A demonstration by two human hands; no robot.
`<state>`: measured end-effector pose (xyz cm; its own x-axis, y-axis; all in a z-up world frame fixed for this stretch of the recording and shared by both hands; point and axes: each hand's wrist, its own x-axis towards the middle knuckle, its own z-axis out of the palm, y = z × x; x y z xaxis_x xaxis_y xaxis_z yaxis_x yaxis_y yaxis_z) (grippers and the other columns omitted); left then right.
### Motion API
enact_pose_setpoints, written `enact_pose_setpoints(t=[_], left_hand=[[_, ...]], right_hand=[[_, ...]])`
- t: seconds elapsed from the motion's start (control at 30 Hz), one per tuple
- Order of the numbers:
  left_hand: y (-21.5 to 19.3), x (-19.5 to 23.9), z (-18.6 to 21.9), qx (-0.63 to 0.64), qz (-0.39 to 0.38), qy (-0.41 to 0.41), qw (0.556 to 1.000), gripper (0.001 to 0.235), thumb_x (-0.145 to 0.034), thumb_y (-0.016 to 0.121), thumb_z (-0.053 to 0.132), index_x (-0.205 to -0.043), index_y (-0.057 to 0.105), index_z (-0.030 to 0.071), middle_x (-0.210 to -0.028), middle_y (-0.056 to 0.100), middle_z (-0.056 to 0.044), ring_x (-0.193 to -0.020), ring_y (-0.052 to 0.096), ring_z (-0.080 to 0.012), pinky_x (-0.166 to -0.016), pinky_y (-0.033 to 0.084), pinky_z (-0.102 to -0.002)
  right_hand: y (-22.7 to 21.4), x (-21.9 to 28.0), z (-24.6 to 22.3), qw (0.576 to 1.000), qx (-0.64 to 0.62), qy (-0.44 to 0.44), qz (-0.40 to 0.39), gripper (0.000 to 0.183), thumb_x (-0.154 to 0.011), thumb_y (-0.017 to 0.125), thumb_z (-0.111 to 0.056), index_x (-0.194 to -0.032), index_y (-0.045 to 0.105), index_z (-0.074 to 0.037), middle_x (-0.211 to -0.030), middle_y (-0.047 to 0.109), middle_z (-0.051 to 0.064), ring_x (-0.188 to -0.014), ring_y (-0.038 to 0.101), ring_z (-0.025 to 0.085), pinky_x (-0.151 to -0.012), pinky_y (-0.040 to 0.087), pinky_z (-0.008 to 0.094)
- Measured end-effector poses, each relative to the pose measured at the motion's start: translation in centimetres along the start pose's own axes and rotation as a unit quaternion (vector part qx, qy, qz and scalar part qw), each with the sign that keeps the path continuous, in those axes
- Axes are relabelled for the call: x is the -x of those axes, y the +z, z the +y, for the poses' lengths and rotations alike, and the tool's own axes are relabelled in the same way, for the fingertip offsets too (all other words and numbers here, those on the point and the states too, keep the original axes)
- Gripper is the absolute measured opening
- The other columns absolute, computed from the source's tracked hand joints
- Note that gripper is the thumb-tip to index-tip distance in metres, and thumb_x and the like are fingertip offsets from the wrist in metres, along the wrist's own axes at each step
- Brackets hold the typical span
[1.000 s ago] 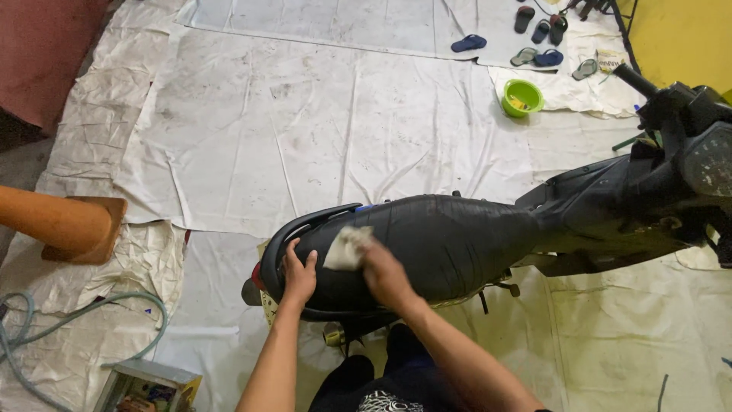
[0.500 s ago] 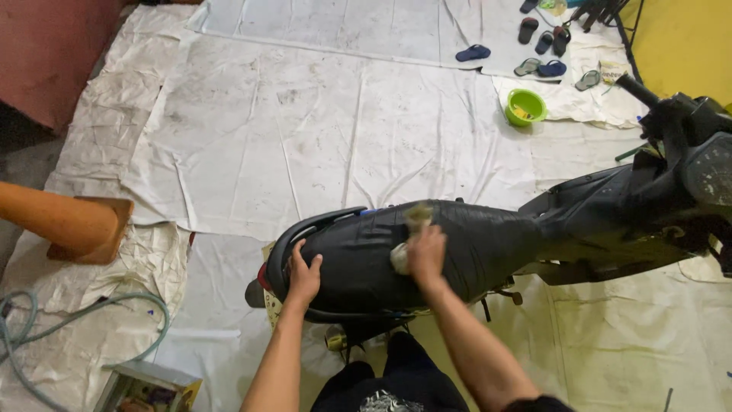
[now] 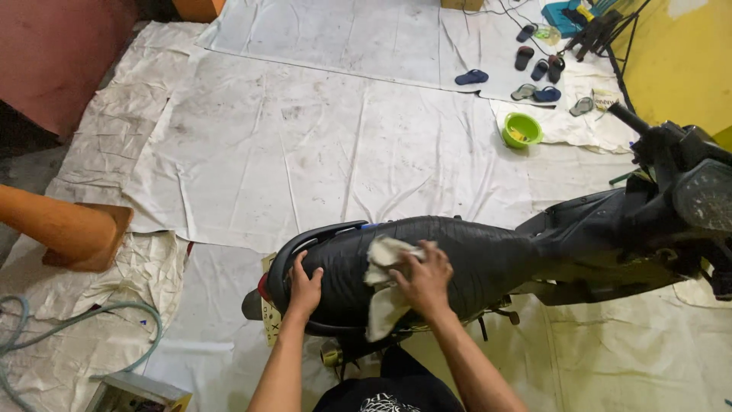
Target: The person wipes the black seat of a motorcycle using a white cloth. They hold the seat with their left hand while scrubbing the surface with their right hand, moving the cloth back and forth across the seat.
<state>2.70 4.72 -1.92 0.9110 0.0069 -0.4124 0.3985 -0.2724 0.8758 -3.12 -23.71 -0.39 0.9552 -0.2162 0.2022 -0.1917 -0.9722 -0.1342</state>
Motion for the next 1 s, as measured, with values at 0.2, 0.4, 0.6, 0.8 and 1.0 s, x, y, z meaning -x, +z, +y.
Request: enact_pose_setpoints(t=[0.2,0.4,0.6,0.8,1.0], left_hand=[[0.0,-0.2,-0.1,-0.011,0.012,0.004,1.000,0.065,-0.100,0.060,0.022,-0.160,0.034,0.018,-0.158,0.029,-0.031,-0.153,0.023,-0.0498,-0.124,0.022,-0.062],[0.2,0.4,0.2,-0.006,0.012,0.000,1.000,0.064,-0.100,0.060,0.023,-0.159,0.035,0.020,-0.156,0.032,-0.030,-0.152,0.024,-0.0484,-0.123,0.022,-0.061],[0.0,0.7,0.3,-0.007,0.016,-0.004,1.000,0.065,-0.100,0.061,0.023,-0.159,0.036,0.020,-0.157,0.032,-0.029,-0.153,0.024,-0.0480,-0.124,0.022,-0.061],[0.0,0.7,-0.3,-0.023,0.036,0.016,0.999,0.065,-0.096,0.064,0.023,-0.157,0.040,0.020,-0.149,0.041,-0.030,-0.148,0.032,-0.0488,-0.122,0.025,-0.060],[0.3,0.7,0.1,-0.010,0.052,0.014,0.998,0.064,-0.096,0.062,0.025,-0.157,0.042,0.018,-0.149,0.041,-0.030,-0.148,0.032,-0.0482,-0.123,0.024,-0.059]], right_hand=[[0.2,3.3,-0.2,0.980,-0.196,0.027,-0.031,0.071,-0.097,0.060,-0.065,-0.156,0.048,-0.029,-0.162,0.030,0.024,-0.148,0.021,0.056,-0.116,0.016,0.069],[2.6,0.3,5.3,0.973,-0.155,-0.096,0.141,0.023,-0.096,0.068,-0.027,-0.118,0.074,-0.028,-0.126,0.062,0.010,-0.118,0.062,0.039,-0.099,0.051,0.047],[10.5,-4.5,7.7,0.973,0.019,0.149,0.175,0.016,-0.080,0.072,-0.034,-0.095,0.066,-0.032,-0.107,0.055,0.000,-0.095,0.059,0.031,-0.060,0.054,0.047],[-1.3,-1.0,-0.8,0.974,-0.191,-0.107,0.056,0.041,-0.084,0.077,-0.048,-0.104,0.066,-0.014,-0.128,0.057,0.020,-0.120,0.055,0.051,-0.101,0.046,0.059],[6.7,-1.1,16.7,0.983,-0.096,-0.087,0.127,0.035,-0.070,0.082,-0.023,-0.100,0.068,-0.013,-0.115,0.063,0.017,-0.113,0.061,0.042,-0.096,0.052,0.052]])
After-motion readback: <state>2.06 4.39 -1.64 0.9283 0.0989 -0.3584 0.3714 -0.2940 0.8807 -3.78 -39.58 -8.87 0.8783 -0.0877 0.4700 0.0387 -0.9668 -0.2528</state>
